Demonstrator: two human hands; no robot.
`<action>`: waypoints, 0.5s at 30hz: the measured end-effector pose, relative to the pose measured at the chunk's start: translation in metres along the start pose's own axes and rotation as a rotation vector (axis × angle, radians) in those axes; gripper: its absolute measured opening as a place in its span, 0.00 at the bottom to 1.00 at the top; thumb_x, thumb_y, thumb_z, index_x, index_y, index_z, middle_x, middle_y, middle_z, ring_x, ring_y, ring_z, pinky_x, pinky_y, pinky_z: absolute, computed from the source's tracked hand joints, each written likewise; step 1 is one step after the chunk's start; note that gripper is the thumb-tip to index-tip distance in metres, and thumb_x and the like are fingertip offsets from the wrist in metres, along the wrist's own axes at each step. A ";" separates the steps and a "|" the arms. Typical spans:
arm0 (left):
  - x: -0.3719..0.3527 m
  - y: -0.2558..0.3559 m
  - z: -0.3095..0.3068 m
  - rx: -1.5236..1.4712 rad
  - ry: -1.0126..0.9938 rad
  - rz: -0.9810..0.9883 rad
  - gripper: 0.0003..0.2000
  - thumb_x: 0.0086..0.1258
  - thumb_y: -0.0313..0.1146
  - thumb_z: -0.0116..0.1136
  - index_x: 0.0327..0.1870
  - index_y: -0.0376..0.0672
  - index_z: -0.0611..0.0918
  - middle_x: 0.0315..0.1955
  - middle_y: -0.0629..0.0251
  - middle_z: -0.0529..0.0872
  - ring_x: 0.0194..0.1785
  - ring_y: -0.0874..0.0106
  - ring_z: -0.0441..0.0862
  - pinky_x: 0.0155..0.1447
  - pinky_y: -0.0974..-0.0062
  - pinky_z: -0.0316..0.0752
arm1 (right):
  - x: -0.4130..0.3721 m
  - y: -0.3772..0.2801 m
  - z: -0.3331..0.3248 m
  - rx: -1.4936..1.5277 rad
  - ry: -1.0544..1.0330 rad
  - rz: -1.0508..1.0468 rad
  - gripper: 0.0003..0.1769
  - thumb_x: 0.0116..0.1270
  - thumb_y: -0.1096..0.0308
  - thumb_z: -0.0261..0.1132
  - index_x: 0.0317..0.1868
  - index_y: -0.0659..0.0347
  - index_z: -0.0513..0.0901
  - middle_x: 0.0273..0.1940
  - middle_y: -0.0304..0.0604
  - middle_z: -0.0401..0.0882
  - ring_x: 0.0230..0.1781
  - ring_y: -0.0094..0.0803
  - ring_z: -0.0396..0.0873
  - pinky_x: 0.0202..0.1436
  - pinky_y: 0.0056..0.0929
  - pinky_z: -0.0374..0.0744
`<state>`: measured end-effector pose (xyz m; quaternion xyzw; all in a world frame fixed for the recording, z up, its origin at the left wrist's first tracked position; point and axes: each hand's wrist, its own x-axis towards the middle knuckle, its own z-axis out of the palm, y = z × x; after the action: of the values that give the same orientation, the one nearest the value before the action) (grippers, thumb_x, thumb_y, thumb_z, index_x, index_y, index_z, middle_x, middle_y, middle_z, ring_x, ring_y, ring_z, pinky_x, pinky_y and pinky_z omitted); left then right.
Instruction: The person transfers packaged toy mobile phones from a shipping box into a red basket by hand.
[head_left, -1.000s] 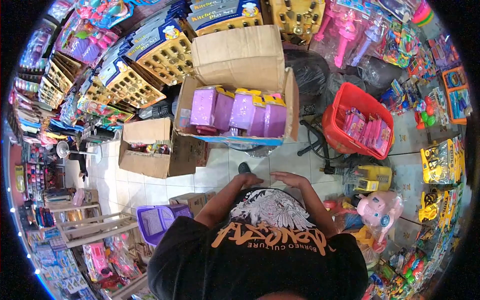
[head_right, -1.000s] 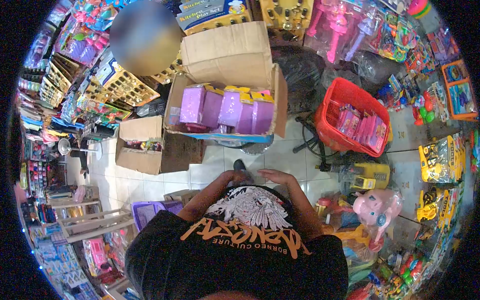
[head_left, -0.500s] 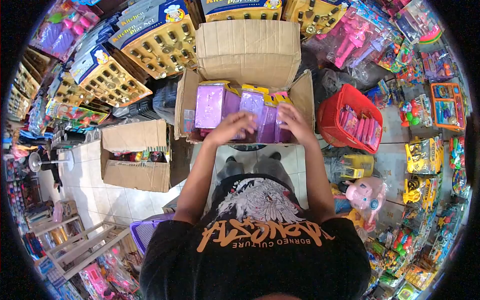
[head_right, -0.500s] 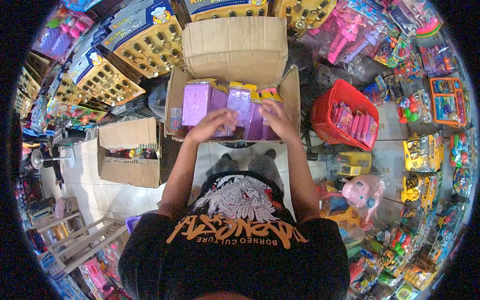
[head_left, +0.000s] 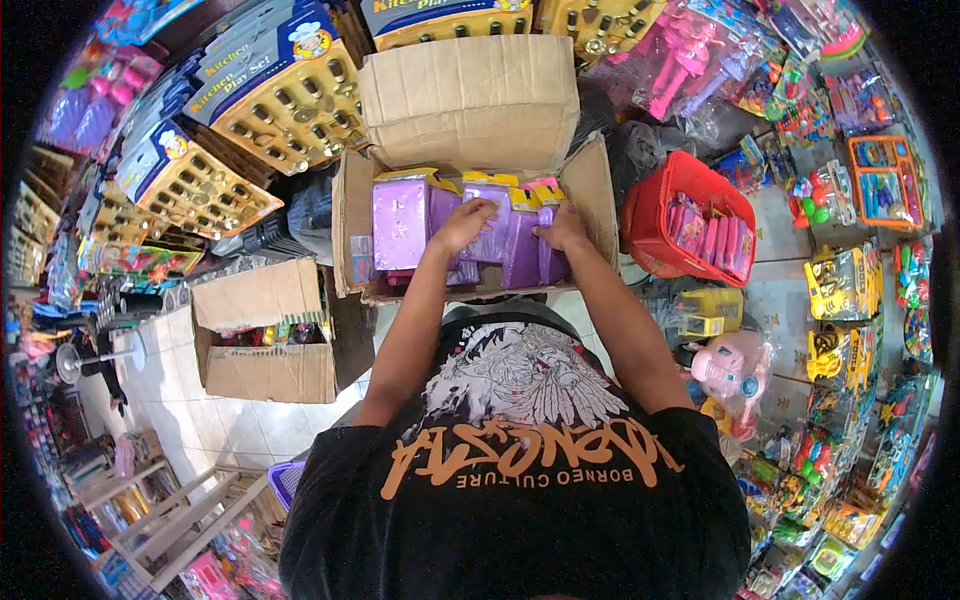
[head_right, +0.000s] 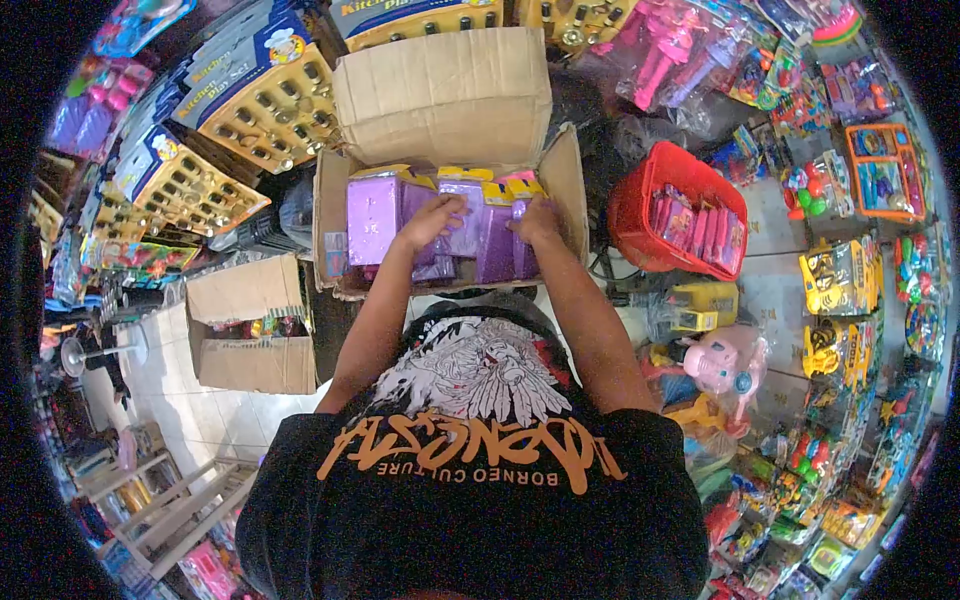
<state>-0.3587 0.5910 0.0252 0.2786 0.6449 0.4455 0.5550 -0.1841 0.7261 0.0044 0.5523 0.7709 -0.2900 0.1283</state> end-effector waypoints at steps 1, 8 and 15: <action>0.003 -0.001 -0.002 -0.018 -0.002 -0.024 0.18 0.68 0.47 0.50 0.51 0.45 0.76 0.42 0.69 0.81 0.39 0.77 0.76 0.41 0.77 0.69 | 0.003 0.004 0.001 0.029 0.046 -0.041 0.50 0.46 0.51 0.74 0.63 0.65 0.58 0.60 0.60 0.66 0.61 0.49 0.67 0.63 0.38 0.68; 0.001 -0.004 0.001 -0.194 0.096 0.050 0.15 0.70 0.45 0.49 0.51 0.47 0.76 0.42 0.71 0.81 0.40 0.79 0.77 0.42 0.78 0.69 | 0.000 0.015 -0.016 0.223 0.205 -0.136 0.40 0.51 0.60 0.70 0.60 0.68 0.61 0.50 0.63 0.75 0.53 0.54 0.74 0.59 0.41 0.71; -0.007 0.011 -0.001 -0.334 0.098 0.084 0.17 0.69 0.47 0.50 0.50 0.47 0.75 0.43 0.69 0.81 0.43 0.77 0.77 0.45 0.76 0.70 | -0.043 0.005 -0.061 0.685 0.213 -0.398 0.32 0.60 0.66 0.63 0.60 0.69 0.58 0.50 0.55 0.74 0.50 0.37 0.76 0.55 0.32 0.72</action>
<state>-0.3600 0.5891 0.0384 0.1871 0.5761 0.5824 0.5422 -0.1567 0.7294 0.0739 0.4302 0.7304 -0.4905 -0.2021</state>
